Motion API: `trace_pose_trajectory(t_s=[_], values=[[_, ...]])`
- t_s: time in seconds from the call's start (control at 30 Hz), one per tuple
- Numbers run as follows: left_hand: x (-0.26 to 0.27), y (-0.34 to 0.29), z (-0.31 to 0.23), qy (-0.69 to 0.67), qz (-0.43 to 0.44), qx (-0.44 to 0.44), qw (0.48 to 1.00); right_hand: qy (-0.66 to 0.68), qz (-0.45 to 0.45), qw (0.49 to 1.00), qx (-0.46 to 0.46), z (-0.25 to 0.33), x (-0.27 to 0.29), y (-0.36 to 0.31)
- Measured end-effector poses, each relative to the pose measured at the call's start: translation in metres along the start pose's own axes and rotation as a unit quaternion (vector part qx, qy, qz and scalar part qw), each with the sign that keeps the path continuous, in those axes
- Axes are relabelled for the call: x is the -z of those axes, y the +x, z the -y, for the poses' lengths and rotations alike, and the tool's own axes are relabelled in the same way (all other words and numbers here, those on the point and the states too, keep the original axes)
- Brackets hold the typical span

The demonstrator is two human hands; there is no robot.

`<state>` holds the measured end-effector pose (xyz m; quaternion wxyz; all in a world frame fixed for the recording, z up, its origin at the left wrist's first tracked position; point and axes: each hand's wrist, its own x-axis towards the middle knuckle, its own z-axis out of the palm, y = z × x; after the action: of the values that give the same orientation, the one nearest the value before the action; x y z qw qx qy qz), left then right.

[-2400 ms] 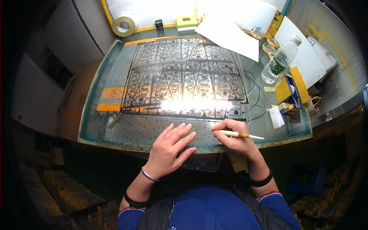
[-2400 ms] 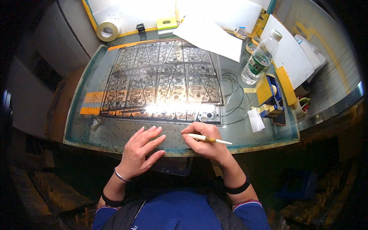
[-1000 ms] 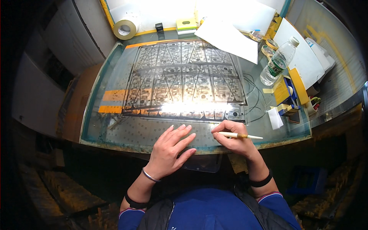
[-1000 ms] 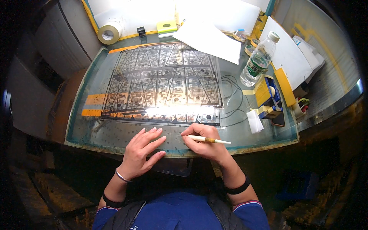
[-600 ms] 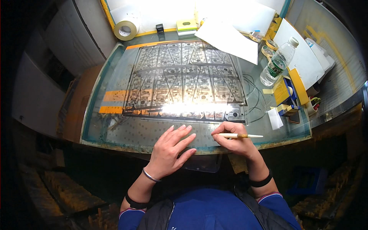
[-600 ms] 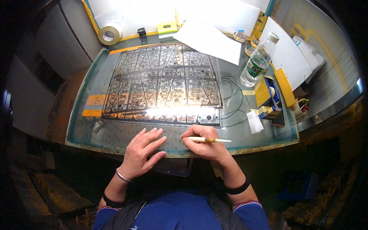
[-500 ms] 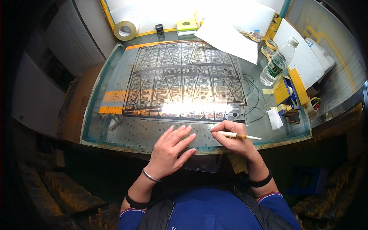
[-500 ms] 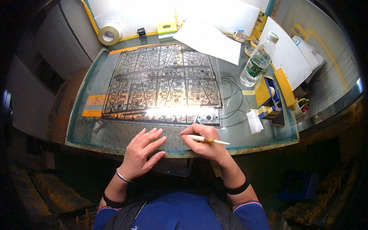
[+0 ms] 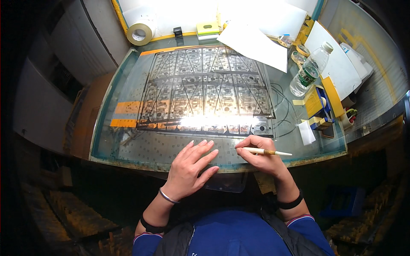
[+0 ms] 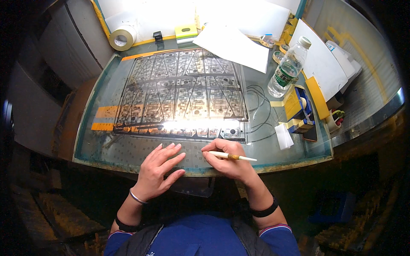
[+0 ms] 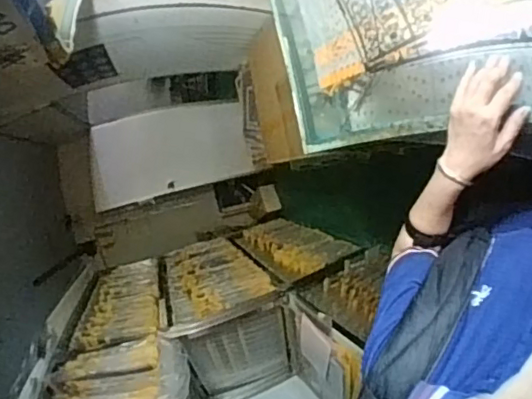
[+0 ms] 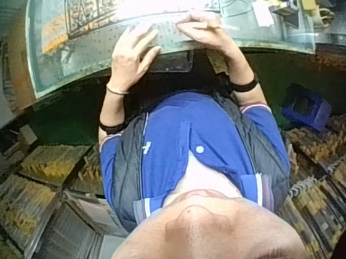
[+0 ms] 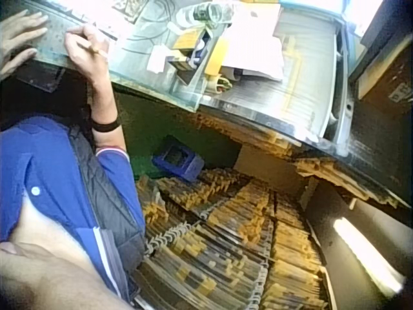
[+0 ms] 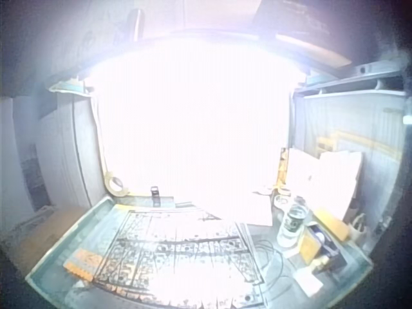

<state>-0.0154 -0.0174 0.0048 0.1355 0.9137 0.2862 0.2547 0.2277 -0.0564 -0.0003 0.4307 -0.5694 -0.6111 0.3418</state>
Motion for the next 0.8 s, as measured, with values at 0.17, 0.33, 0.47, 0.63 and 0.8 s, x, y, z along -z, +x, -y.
trace_pose_trajectory(t_s=[0.17,0.33,0.47,0.63,0.8], values=[[0.0007,0.0006,-0.0007,0.008,-0.01,-0.01,1.0,0.004,0.014,0.999,0.039,-0.0032,0.0012,-0.0009],[0.0,-0.0003,0.0002,0.002,-0.001,-0.001,1.0,-0.01,-0.006,1.0,0.004,-0.0002,-0.0007,-0.0002],[0.0011,0.0006,-0.001,0.011,-0.009,-0.011,1.0,0.024,0.005,0.999,0.027,-0.0027,0.0,-0.0008],[-0.0001,-0.0003,0.0004,0.011,-0.008,-0.009,1.0,-0.013,-0.004,1.0,-0.014,0.0024,-0.0002,0.0002],[-0.0003,-0.0003,0.0003,0.0,-0.003,-0.003,1.0,0.022,0.002,1.0,-0.013,-0.001,-0.0003,-0.0002]])
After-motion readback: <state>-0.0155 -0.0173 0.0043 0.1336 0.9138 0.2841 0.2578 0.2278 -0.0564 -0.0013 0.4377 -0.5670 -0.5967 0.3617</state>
